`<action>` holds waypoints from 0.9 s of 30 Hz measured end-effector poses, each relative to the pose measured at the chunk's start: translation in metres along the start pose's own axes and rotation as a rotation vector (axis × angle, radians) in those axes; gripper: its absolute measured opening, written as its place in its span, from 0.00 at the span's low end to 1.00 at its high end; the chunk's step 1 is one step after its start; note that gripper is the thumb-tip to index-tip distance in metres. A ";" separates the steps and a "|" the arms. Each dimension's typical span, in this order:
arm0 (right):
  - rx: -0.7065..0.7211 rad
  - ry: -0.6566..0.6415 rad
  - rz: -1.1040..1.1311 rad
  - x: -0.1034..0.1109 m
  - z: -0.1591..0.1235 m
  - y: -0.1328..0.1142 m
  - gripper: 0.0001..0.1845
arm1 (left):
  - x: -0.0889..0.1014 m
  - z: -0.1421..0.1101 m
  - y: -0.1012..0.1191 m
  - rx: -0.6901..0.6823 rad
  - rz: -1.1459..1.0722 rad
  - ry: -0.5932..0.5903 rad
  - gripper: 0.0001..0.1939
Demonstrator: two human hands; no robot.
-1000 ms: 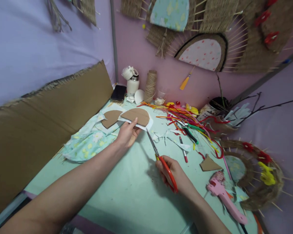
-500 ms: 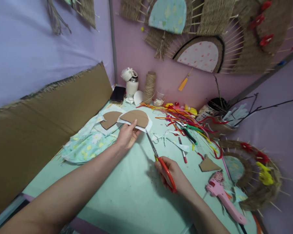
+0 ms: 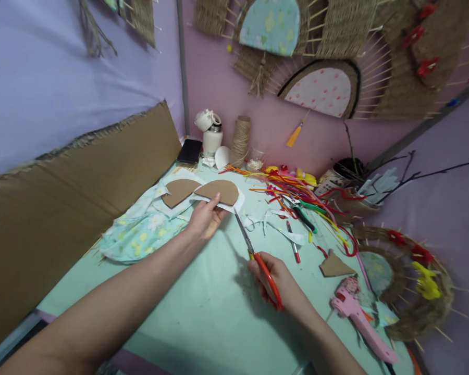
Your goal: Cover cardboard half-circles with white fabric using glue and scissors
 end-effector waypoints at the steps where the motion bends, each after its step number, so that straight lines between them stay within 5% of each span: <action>1: 0.001 0.001 0.000 0.000 0.000 0.000 0.18 | 0.000 0.000 0.000 0.000 -0.001 0.001 0.11; 27: -0.030 0.053 -0.012 0.000 -0.003 -0.004 0.22 | 0.000 -0.002 0.001 -0.017 0.016 0.001 0.13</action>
Point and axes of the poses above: each hand's wrist, its own z-axis towards the middle knuckle, its own x-axis out of the back of the hand, y = z × x, the point moved 6 cm from there along z, towards the middle knuckle, and after that the axes turned 12 degrees about -x, right-handed, at the moved point
